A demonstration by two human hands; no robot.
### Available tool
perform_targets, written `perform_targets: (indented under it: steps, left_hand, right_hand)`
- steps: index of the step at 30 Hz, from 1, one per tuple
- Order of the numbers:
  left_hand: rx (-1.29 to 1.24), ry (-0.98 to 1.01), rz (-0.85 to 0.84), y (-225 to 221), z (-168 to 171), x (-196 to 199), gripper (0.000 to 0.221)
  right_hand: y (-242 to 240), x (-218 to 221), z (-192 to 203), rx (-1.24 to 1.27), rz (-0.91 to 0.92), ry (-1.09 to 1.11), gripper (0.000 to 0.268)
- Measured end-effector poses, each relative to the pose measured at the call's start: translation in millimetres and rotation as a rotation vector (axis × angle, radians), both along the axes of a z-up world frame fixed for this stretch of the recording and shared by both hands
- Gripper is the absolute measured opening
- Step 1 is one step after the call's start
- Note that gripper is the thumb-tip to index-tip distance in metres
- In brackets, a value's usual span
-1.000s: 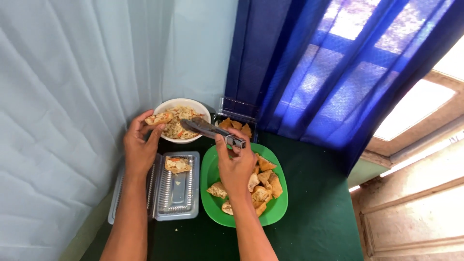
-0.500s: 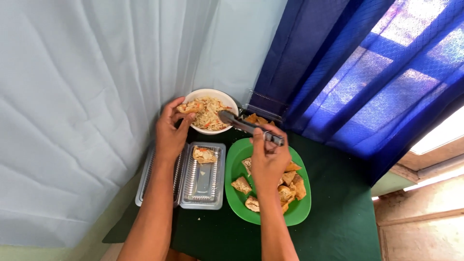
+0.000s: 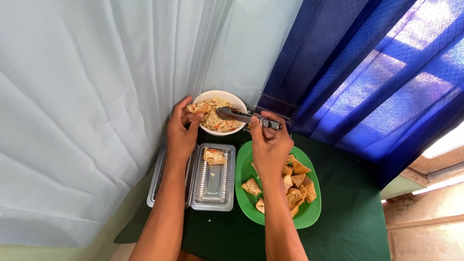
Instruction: Stuffing fried tofu with a vegetable and noodle mixture using hands and tongs
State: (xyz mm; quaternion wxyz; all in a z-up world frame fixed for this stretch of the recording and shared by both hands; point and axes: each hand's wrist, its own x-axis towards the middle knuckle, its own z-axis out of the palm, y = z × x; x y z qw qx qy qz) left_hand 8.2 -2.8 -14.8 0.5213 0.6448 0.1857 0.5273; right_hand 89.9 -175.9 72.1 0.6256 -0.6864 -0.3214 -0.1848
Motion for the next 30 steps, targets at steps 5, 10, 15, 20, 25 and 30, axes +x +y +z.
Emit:
perform_targets:
  steps: [5, 10, 15, 20, 25, 30]
  left_hand:
    - [-0.007, -0.006, 0.001, -0.9, 2.0, 0.8, 0.052]
    - [-0.020, -0.003, -0.002, -2.9, 7.9, -1.7, 0.053]
    - [-0.044, 0.009, -0.041, -4.5, 13.6, -3.0, 0.044]
    - [-0.059, -0.003, -0.063, -1.2, 8.2, -2.5, 0.039]
    - [-0.099, -0.024, -0.155, 1.5, 0.0, -0.3, 0.044]
    - [-0.088, -0.005, -0.202, 3.1, -4.2, 0.3, 0.050]
  right_hand:
    - [4.6, 5.5, -15.2, -0.036, -0.008, -0.041, 0.019]
    - [7.2, 5.9, -17.7, -0.068, -0.008, -0.070, 0.019]
    - [4.2, 11.3, -18.6, 0.067, 0.057, 0.127, 0.017]
    - [-13.5, 19.4, -7.7, 0.231, 0.138, 0.287, 0.024]
    - [-19.7, 31.0, -16.9, 0.323, 0.219, 0.368, 0.030]
    - [-14.6, 19.8, -12.6, 0.297, 0.307, 0.378, 0.030]
